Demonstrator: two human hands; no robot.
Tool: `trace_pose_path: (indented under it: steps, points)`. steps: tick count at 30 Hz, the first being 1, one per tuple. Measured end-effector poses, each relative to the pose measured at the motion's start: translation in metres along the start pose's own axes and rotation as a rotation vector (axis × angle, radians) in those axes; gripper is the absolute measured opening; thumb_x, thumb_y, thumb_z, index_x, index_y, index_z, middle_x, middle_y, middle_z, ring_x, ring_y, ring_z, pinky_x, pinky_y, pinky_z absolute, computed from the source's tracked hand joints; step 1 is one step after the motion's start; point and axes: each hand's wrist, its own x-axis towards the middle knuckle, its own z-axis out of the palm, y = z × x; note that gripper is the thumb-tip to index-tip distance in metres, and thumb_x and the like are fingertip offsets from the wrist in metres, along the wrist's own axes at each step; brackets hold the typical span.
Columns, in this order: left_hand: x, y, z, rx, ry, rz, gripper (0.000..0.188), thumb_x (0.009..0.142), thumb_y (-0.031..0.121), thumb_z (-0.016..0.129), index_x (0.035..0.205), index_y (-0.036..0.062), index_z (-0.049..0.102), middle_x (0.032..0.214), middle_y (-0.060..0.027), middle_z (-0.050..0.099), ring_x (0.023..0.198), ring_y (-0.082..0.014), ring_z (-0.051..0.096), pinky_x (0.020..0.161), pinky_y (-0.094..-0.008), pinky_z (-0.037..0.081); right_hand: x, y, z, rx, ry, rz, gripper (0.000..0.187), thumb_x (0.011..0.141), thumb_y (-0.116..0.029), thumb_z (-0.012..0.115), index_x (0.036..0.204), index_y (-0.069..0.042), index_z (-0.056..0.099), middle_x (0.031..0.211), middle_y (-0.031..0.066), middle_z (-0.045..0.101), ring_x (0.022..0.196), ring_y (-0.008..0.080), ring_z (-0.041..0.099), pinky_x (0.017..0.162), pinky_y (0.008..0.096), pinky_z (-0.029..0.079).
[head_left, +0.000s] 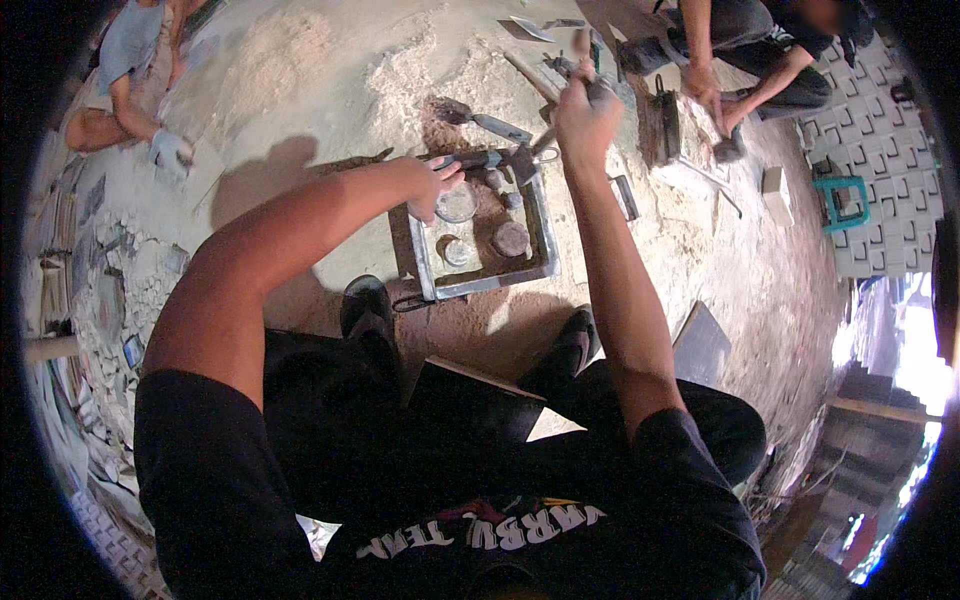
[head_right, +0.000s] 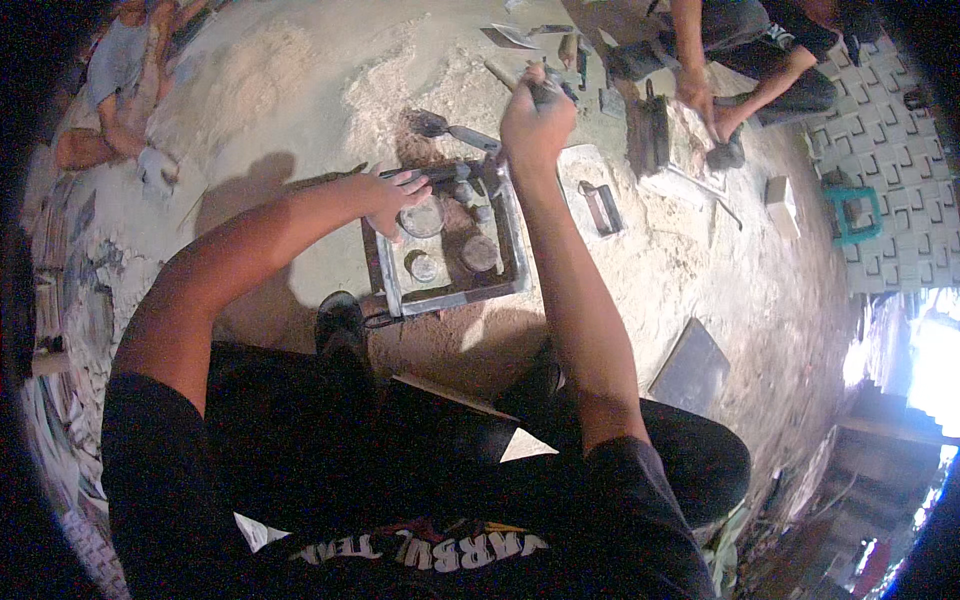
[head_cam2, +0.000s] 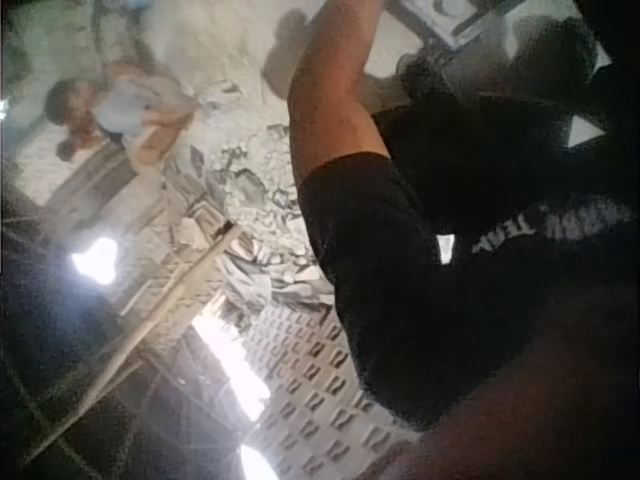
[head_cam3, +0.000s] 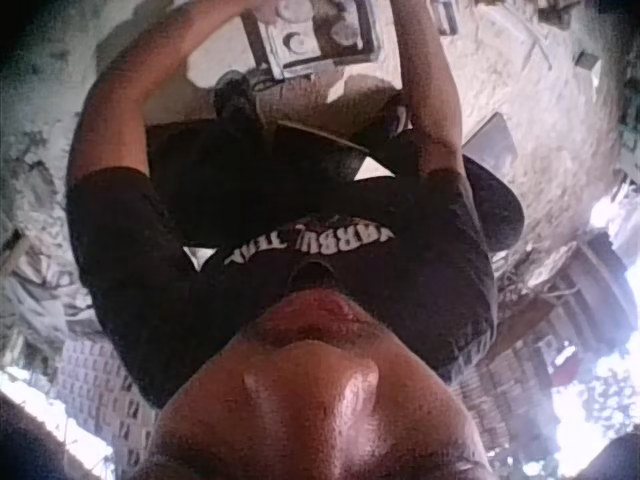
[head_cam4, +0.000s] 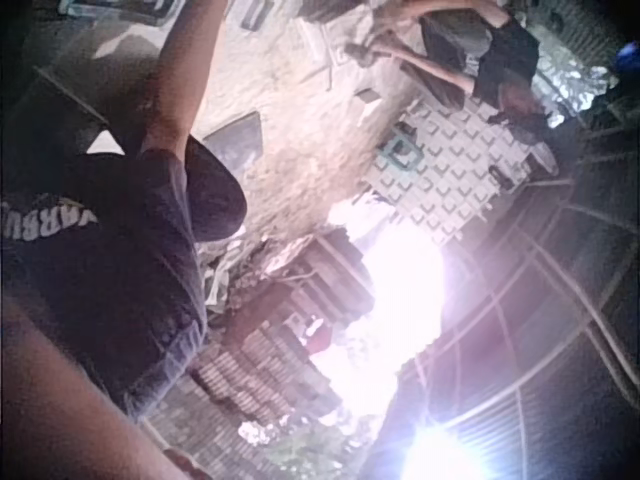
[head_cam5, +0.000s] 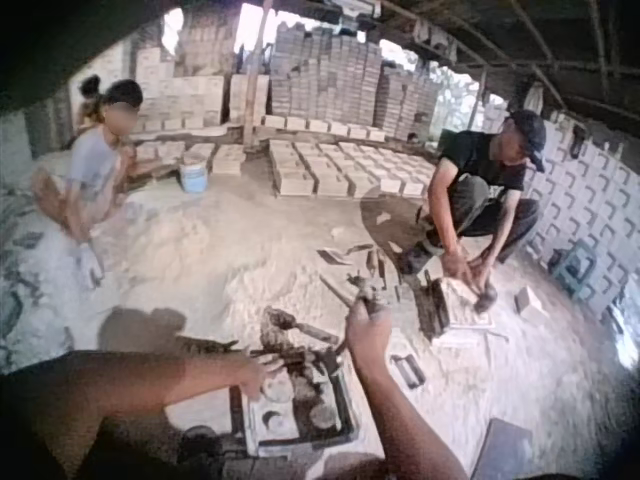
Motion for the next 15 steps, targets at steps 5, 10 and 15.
trace_pose_path:
  steps: [5, 10, 15]
  points:
    - [0.01, 0.005, -0.01, 0.01, 0.02, 0.053, 0.115, 0.068, 0.061, 0.065, 0.148, 0.0176, -0.007, 0.155, -0.0033, -0.006, 0.142, -0.0293, 0.005, 0.106, -0.0644, 0.014, 0.019, 0.103, 0.012, -0.173, 0.058, -0.17, 0.04, 0.094, -0.027, 0.05, 0.075, 0.007, 0.059, 0.062, 0.02, 0.056, 0.058, 0.0223, 0.052, 0.056, 0.0381, 0.042]
    - [0.006, 0.01, -0.001, -0.002, -0.015, 0.026, 0.116, 0.068, 0.06, 0.065, 0.147, 0.0176, -0.007, 0.155, -0.0044, -0.008, 0.142, -0.0303, 0.004, 0.106, -0.065, 0.013, -0.003, 0.039, -0.012, -0.125, 0.108, -0.139, 0.037, 0.092, -0.026, 0.052, 0.076, 0.007, 0.06, 0.06, 0.0192, 0.058, 0.066, 0.0314, 0.054, 0.073, 0.0433, 0.043]
    - [0.008, -0.005, 0.001, -0.021, 0.006, 0.019, 0.116, 0.068, 0.058, 0.066, 0.147, 0.0178, -0.008, 0.155, -0.004, -0.008, 0.142, -0.0303, 0.003, 0.107, -0.0643, 0.013, 0.004, 0.038, 0.021, -0.015, 0.01, -0.147, 0.04, 0.092, -0.027, 0.053, 0.071, 0.006, 0.057, 0.052, 0.0207, 0.053, 0.056, 0.0302, 0.054, 0.056, 0.0422, 0.041]
